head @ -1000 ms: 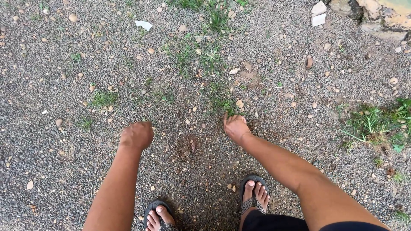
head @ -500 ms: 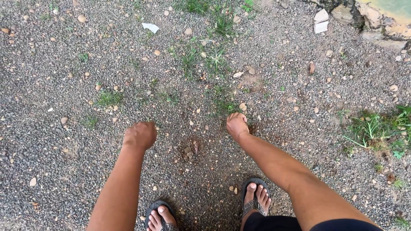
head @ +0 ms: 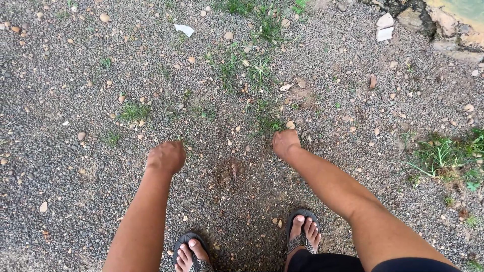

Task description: The person is manually removing small weeds and grass from a gravel-covered ground area.

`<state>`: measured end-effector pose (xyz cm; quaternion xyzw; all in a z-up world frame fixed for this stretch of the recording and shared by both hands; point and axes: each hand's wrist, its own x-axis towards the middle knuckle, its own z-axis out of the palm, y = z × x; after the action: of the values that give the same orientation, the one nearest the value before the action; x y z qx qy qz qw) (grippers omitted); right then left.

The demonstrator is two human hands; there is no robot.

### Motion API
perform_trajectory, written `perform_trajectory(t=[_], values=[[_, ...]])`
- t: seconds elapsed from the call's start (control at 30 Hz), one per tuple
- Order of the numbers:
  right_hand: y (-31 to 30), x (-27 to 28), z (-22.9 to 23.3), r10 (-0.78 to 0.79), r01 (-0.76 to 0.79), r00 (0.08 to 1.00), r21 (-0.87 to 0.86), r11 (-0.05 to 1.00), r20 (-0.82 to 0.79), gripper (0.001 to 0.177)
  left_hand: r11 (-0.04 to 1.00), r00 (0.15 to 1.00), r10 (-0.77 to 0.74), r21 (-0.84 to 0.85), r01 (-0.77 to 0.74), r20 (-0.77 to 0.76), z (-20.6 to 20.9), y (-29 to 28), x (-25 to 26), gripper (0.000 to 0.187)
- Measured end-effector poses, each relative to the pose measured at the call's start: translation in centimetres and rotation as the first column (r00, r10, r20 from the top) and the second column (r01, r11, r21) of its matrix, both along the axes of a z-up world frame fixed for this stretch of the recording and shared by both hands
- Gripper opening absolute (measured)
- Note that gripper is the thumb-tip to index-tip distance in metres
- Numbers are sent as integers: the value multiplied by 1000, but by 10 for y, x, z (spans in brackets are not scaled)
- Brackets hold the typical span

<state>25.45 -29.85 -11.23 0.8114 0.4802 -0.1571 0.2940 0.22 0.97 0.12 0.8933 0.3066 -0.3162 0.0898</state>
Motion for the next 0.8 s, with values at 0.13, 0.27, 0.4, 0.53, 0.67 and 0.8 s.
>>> perform_trajectory(t=[0.13,0.27,0.4,0.53,0.67,0.8], values=[[-2,18,9,140,-150,986,-117,982,-87,47,1000,1000,0,-2,0,7,13,-2,2,43],[5,5,47,7,-6,989,7,1000,-150,40,1000,1000,1,3,-1,7,19,-4,0,44],[-1,22,33,-89,127,949,110,986,-302,42,1000,1000,1,16,-1,-11,26,-7,3,45],[-6,25,26,-119,168,943,136,976,-311,43,1000,1000,-16,23,16,-4,17,-7,5,45],[-1,24,17,-212,252,934,109,962,-287,41,1000,1000,-4,17,4,1,23,-11,9,45],[0,18,30,-264,315,911,121,941,-318,41,1000,1000,6,15,-6,7,27,-10,9,46]])
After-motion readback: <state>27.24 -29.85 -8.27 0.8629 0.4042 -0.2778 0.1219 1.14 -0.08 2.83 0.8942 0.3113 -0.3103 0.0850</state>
